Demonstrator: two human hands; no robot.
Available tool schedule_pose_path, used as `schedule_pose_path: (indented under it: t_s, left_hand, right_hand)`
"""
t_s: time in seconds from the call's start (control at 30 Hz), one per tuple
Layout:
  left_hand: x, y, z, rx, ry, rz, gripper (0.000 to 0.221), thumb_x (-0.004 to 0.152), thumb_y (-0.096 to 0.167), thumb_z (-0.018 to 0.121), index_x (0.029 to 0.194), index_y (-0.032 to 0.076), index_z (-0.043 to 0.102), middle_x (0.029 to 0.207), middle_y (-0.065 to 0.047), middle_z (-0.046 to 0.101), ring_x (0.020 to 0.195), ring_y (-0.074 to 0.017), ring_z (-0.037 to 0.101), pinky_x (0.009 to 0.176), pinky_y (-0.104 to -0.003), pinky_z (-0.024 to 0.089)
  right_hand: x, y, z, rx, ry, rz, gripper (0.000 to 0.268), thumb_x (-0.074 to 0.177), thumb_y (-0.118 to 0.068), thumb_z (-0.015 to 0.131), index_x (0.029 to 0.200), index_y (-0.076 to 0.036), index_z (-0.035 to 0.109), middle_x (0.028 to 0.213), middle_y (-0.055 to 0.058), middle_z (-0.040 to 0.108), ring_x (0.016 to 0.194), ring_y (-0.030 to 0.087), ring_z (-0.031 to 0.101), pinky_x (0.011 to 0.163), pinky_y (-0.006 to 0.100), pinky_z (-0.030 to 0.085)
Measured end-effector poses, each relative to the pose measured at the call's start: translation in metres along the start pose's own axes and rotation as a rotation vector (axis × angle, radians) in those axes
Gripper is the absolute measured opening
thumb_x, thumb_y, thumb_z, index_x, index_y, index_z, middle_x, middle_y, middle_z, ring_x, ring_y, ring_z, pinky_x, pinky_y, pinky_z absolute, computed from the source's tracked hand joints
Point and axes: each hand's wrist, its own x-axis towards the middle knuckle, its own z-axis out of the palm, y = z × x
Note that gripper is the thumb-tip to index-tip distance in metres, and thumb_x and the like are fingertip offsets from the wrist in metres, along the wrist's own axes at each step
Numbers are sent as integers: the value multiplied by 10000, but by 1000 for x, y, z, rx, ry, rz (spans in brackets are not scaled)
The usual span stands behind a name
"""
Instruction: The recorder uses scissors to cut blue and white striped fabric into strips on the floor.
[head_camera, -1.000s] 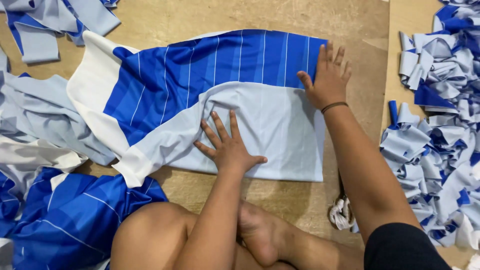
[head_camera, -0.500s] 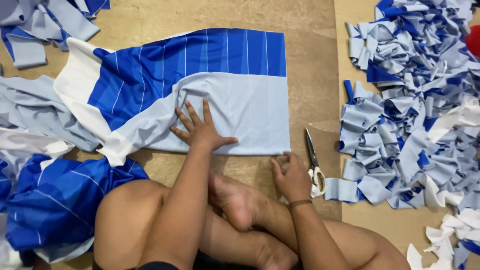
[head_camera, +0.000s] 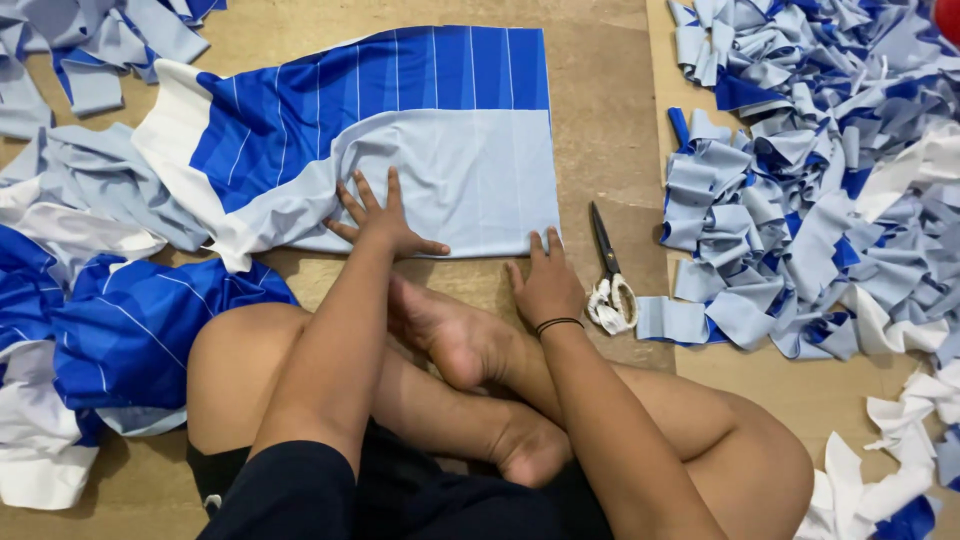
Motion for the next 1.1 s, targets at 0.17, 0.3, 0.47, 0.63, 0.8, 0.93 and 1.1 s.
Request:
schedule_pose_path:
  t_s: [0.17, 0.3, 0.47, 0.63, 0.8, 0.93, 1.1]
  left_hand:
    - [2, -2, 1, -7, 0, 33, 1748, 341, 792, 896, 1608, 371, -233, 1646, -209, -363, 1466, -490, -386, 1088, -853, -18]
    - [-2, -2, -1, -7, -6, 26, 1763, 342, 779, 907, 1602, 363, -254, 1636, -213, -382, 1447, -491, -402, 1085, -859, -37]
    - [-1, -3, -2, 13, -28, 25, 1809, 324, 740, 941, 1585, 349, -295, 1607, -216, -428, 1426, -480, -431, 1079, -846, -46]
    - [-23, 0, -10, 9, 40, 37, 1751, 377, 776, 906, 1615, 332, -249, 1607, -237, -390, 1438, -484, -402, 1113, -824, -29]
    - [-56, -25, -33, -234, 243, -151, 813, 892, 713, 602, 1446, 120, 551, 1526, -242, 467, 1413, -422, 452, 1125, -557, 413]
    - [-12, -84, -7, -243, -13, -286, 552, 989, 527, 522, 1039, 24, 743, 1010, -186, 732, 916, -358, 718, 766, -491, 551]
    - [-9, -92, 10, -703, 205, -377, 456, 970, 390, 656, 911, -57, 722, 801, -198, 737, 709, -318, 745, 673, -416, 574]
  right_hand:
    - [0, 2, 3, -45, -47, 4, 707, 969, -528, 529, 1578, -228, 330, 1690, 36, 211, 1287, 325, 547, 980, 474, 503]
    - [1, 2, 4, -69, -85, 8, 741, 973, -555, 507, 1602, -225, 294, 1705, 32, 179, 1275, 324, 547, 986, 469, 507]
    - [5, 3, 13, -69, -50, 20, 751, 976, -608, 493, 1572, -187, 314, 1676, 49, 217, 1249, 354, 562, 959, 489, 508]
    - [14, 18, 22, 104, 286, -28, 555, 985, -512, 574, 1393, -136, 554, 1494, 106, 527, 1089, 372, 669, 872, 482, 545]
    - [22, 26, 6, 308, 355, 271, 436, 913, -505, 728, 1111, -117, 717, 1001, 85, 780, 954, 306, 736, 829, 452, 564]
    - [29, 20, -2, 336, 220, 428, 477, 830, -550, 800, 1013, -115, 737, 912, 67, 771, 902, 307, 730, 790, 456, 557]
    - [42, 37, 9, 339, 188, 362, 432, 803, -509, 817, 1005, -131, 761, 938, 56, 779, 902, 297, 731, 791, 443, 559]
